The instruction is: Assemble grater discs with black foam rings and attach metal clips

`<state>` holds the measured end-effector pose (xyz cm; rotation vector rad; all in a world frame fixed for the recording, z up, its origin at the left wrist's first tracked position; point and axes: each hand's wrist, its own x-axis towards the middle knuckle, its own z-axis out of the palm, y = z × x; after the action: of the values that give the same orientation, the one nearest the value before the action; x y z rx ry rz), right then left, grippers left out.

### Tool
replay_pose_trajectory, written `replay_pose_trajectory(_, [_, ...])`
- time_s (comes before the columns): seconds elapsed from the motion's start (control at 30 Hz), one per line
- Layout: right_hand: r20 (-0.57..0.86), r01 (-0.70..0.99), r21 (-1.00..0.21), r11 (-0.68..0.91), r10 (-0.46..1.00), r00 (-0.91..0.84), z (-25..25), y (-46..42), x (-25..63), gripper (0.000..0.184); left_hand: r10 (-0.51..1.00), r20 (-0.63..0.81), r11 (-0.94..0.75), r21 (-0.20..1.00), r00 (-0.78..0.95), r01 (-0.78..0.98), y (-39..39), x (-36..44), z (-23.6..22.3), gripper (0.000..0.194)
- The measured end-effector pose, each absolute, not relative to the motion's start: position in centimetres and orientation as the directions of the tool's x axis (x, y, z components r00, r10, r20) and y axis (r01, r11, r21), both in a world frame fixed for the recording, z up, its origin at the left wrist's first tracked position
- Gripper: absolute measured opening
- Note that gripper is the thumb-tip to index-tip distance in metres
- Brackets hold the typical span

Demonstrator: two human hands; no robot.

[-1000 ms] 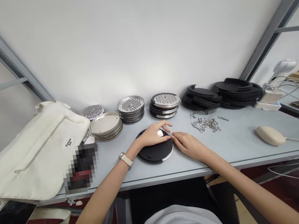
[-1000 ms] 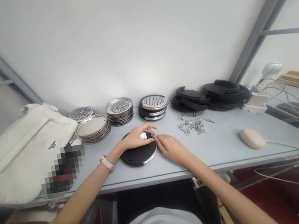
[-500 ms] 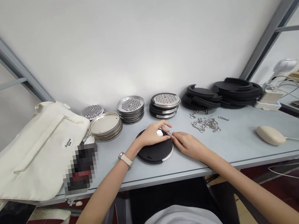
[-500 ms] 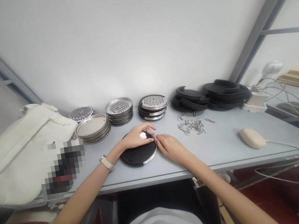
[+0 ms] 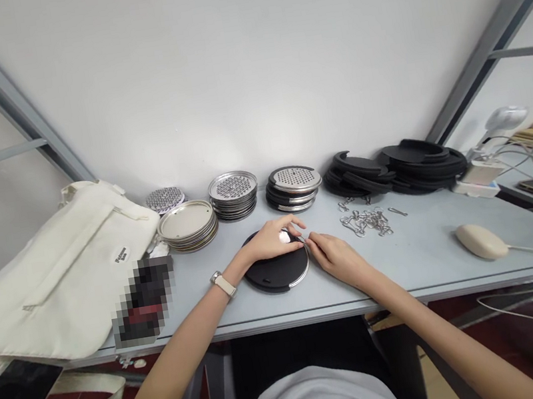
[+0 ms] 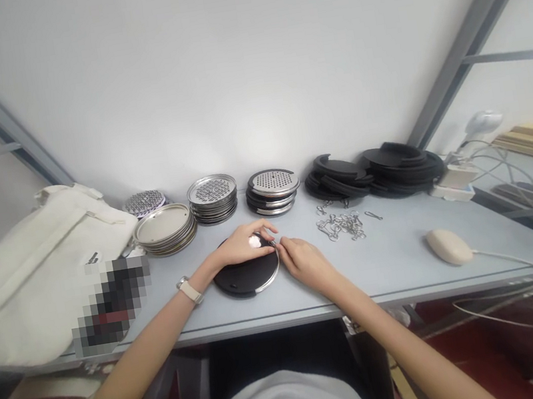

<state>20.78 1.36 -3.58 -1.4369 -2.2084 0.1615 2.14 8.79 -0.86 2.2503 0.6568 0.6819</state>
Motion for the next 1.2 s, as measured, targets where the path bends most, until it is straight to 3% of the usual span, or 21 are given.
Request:
replay_pose_trajectory(0.73, [0.348,0.844,-0.392,0.366,0.908,-0.232,-3.62,1.48,20.92,0.024,0.613,0.278,-0.636,0.729,0.739,0.254,8.73,2.07,-0.89,0.036])
replay_pose_trajectory(0.93, [0.308,0.808,-0.361,0.466,0.877,-0.368,-3.54,1.36,20.92,0.023,0.603,0.299,-0.648,0.724,0.74,0.235,8.71,2.08,-0.86,0.034])
replay_pose_trajectory(1.2, [0.287,0.814,-0.352,0.463,0.881,-0.376,-3.58,1.5,20.81,0.023,0.604,0.325,-0.672,0.698,0.728,0.246,8.62,2.18,-0.92,0.032])
